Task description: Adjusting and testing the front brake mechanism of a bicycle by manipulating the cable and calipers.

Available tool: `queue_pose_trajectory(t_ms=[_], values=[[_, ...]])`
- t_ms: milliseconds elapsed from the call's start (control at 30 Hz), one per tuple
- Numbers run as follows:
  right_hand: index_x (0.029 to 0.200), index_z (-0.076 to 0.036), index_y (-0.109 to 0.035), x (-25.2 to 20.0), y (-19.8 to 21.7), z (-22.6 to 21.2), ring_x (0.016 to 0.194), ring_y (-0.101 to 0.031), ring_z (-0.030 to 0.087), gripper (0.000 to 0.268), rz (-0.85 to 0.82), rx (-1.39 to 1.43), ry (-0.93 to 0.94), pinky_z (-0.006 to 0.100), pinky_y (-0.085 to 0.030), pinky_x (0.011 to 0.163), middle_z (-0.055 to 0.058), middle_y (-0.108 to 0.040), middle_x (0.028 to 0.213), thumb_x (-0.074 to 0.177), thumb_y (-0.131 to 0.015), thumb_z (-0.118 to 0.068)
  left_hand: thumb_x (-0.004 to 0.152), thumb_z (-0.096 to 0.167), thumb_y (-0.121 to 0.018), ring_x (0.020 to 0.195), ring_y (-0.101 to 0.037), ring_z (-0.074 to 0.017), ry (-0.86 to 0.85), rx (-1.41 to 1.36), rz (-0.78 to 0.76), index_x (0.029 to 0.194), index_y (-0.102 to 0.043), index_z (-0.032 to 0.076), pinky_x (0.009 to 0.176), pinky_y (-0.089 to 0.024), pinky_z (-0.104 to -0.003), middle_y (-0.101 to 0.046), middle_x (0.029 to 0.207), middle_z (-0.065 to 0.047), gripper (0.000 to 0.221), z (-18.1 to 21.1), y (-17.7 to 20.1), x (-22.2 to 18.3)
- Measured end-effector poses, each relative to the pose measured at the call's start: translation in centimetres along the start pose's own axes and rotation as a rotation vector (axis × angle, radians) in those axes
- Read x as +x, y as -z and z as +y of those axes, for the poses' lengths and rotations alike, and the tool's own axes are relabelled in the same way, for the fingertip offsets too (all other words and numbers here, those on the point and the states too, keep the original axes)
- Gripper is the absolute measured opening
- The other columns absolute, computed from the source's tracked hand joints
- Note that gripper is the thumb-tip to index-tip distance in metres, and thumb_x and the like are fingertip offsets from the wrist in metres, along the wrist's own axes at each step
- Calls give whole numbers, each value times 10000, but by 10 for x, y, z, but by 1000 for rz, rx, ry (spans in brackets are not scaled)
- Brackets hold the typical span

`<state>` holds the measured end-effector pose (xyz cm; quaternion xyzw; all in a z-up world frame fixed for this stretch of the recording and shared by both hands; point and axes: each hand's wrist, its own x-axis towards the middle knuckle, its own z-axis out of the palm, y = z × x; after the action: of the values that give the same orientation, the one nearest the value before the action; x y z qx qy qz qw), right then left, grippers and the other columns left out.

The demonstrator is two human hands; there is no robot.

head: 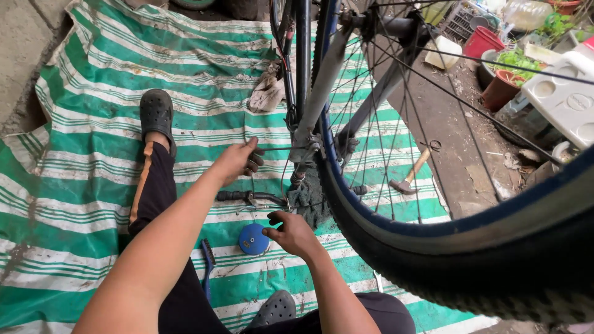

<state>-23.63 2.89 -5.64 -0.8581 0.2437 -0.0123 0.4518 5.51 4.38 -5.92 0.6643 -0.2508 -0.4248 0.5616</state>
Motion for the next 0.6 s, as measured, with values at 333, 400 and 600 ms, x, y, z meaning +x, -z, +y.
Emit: queue_pose_trajectory(t_ms=[333,400,600], values=[[1577,34,-559,41,-24,68,858,-823,317,1030,284,447,-373,473,-667,660,238,-819,1166,854,-969,-576,953,930,-537,609,-496,-184,488,-219,-211,913,-511,228,536,-332,-358,-499,755,38,703,-8,-3,9],[1684,64,-338,28,-10,41,1240,-714,515,961,738,1065,-393,756,-543,1021,341,-588,1484,1009,-870,-365,996,828,-608,571,-398,-124,518,-329,-213,928,-461,233,543,-309,-333,-388,724,88,617,-7,-5,12],[1346,27,-666,-7,-12,91,1140,-724,219,383,1319,599,194,314,-549,1083,114,-760,1314,1010,-799,-98,975,804,-671,543,-381,-112,455,-364,-123,902,-457,236,533,-328,-332,-367,697,92,612,-4,-15,6]])
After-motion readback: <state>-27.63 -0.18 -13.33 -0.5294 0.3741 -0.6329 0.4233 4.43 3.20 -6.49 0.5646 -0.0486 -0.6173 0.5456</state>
